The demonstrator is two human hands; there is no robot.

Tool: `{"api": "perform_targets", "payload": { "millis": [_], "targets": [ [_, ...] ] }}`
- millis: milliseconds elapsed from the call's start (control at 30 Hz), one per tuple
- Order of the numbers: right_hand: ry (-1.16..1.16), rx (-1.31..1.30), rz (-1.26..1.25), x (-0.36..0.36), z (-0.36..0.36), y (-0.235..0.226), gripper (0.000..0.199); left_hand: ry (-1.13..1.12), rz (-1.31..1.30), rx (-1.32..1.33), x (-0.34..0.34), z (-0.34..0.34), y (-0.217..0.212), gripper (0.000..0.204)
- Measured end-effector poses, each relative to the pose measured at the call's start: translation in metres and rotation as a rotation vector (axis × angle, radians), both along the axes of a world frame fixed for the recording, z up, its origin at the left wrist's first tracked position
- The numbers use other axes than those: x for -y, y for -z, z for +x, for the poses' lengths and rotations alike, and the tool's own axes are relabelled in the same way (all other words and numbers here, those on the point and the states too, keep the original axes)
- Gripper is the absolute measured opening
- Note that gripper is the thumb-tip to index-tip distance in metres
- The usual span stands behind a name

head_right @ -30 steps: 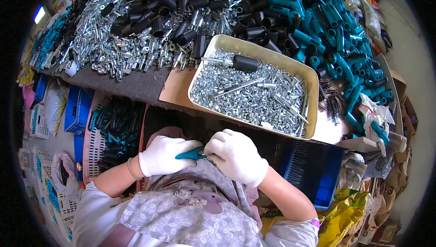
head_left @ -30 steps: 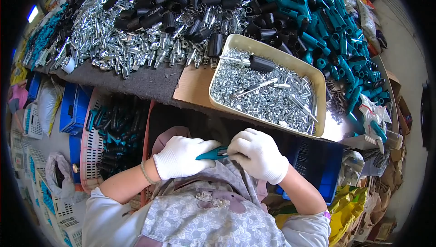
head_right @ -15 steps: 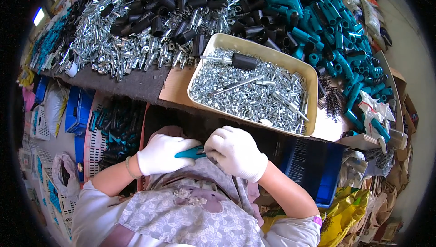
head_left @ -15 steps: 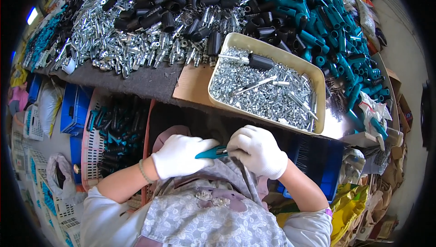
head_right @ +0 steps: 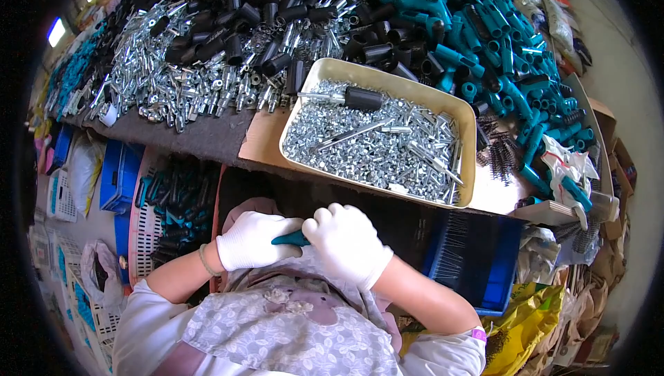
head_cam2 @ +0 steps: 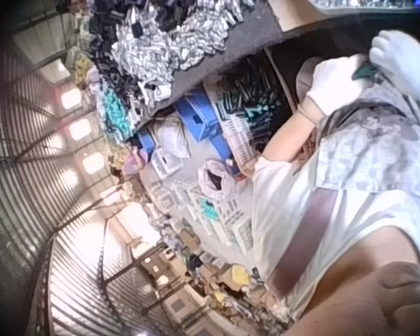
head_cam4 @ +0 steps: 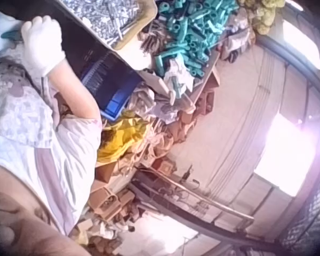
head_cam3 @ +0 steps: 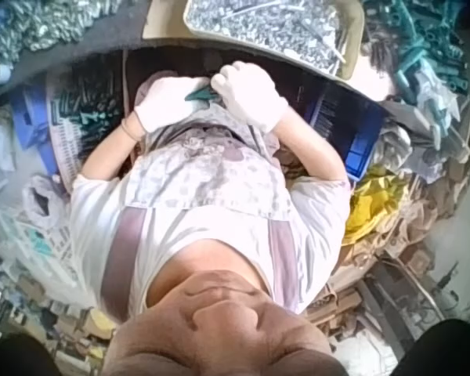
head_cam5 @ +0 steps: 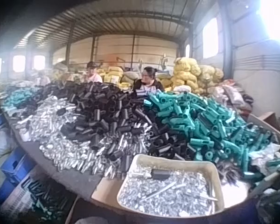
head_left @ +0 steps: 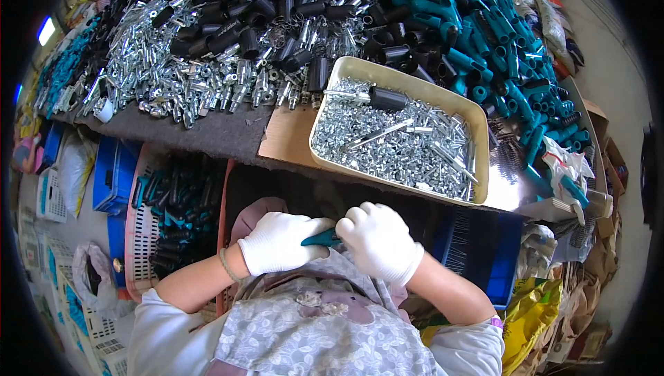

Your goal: Manually assembling plastic and metal tool components on a workbench in a factory environment.

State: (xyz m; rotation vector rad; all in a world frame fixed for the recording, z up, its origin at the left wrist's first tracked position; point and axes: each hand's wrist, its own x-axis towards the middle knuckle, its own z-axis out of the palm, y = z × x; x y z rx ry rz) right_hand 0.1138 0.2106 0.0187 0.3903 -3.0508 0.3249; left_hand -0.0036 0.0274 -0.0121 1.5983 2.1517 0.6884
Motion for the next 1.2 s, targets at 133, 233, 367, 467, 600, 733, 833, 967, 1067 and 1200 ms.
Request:
{"api": "perform_targets", "payload": {
  "millis": [133,233,367,467,600,733,833,967,1067,1200],
  "targets": [
    [0.167,0.236,-0.062,0.018,0.000,-0.013,0.011,0.073,-0.003,-0.060,0.001,0.004,-0.002,0.036],
    [0.169,0.300,-0.354,-0.008,-0.001,-0.010,0.016,0.079,-0.015,-0.077,0.006,0.011,-0.001,0.037],
    [0.127,0.448,-0.496,-0.027,-0.003,0.000,0.029,0.118,0.078,-0.081,0.009,0.013,-0.005,0.037],
    [0.139,0.334,-0.573,-0.029,0.000,-0.002,0.020,0.126,0.123,-0.075,0.010,0.013,-0.007,0.040],
    [0.235,0.234,-0.730,-0.033,0.006,-0.010,0.013,0.088,0.206,-0.076,0.009,0.009,-0.013,0.042],
    [0.095,0.027,-0.511,-0.028,0.013,-0.022,0.012,0.073,0.155,-0.058,0.007,0.008,-0.018,0.041],
    [0.007,-0.064,-0.245,-0.017,0.012,-0.026,0.013,0.062,0.149,-0.039,0.007,0.008,-0.018,0.041],
    [-0.059,-0.104,-0.043,-0.006,0.009,-0.025,0.011,0.056,0.127,-0.063,0.007,0.010,-0.016,0.042],
    [0.002,-0.097,0.237,0.018,0.014,-0.032,0.014,0.059,0.140,-0.035,0.004,0.011,-0.012,0.042],
    [0.070,-0.062,0.403,0.040,0.015,-0.029,0.017,0.049,0.141,-0.072,0.001,0.011,-0.008,0.038]
  ]
}}
